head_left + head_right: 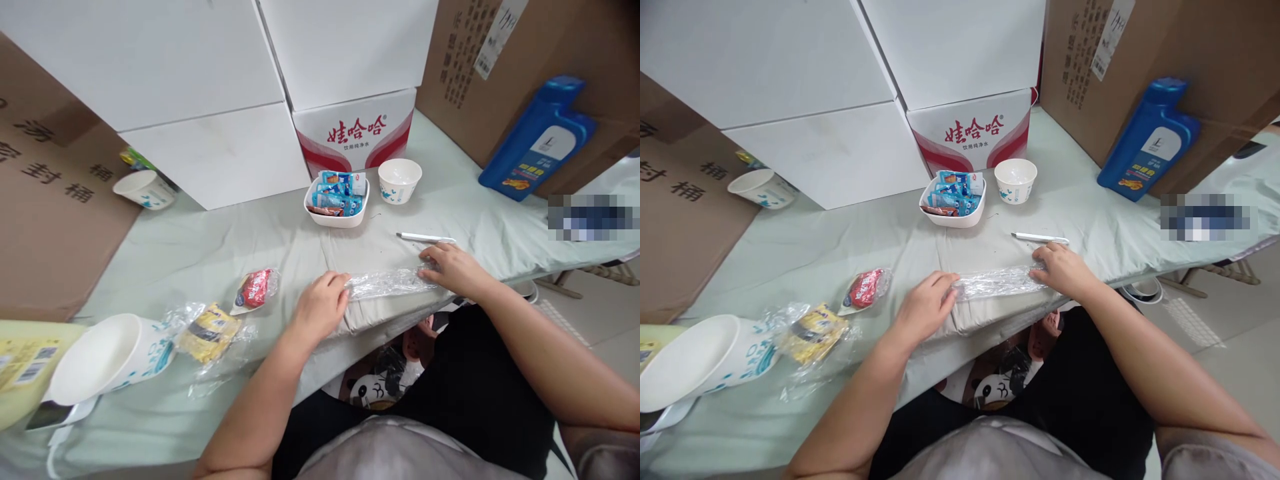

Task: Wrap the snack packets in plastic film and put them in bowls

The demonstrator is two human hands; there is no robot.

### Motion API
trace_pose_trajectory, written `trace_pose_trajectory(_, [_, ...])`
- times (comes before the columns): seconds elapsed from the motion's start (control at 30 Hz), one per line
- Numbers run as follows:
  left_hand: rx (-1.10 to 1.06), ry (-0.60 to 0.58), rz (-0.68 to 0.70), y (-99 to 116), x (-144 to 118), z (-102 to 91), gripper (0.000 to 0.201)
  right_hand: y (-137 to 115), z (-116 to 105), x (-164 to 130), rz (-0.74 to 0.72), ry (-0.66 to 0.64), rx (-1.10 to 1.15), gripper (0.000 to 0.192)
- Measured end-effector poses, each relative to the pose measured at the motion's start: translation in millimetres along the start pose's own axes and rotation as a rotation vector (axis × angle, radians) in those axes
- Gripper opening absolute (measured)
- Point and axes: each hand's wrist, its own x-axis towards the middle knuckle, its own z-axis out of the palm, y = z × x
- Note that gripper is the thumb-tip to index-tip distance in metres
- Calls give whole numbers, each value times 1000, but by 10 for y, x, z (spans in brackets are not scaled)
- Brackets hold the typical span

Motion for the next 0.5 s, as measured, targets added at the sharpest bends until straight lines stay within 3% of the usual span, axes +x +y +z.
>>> trace_pose_trajectory(0.07, [99, -60, -92, -25, 3, 31, 28, 1, -28, 3, 47, -83, 30, 23])
trace_pose_trajectory(0.13, [222, -32, -175, -99, 10, 40, 28, -15, -65, 3, 37, -135, 77, 12])
trace_pose_trajectory(0.27, [215, 174, -173, -108, -9, 19, 28, -49, -127, -25, 46, -106, 306, 10])
trace_pose_trajectory(0.37, [-26, 316, 19, 164, -77, 67, 28, -94, -151, -84, 10, -228, 680, 21])
trace_pose_trajectory(0.43, [-172, 246, 225, 401, -139, 156, 43, -146, -157, -135, -63, -400, 917, 32])
trace_pose_trajectory(0.5, [-204, 127, 315, 588, -195, 269, 65, -208, -158, -178, -159, -582, 1054, 42])
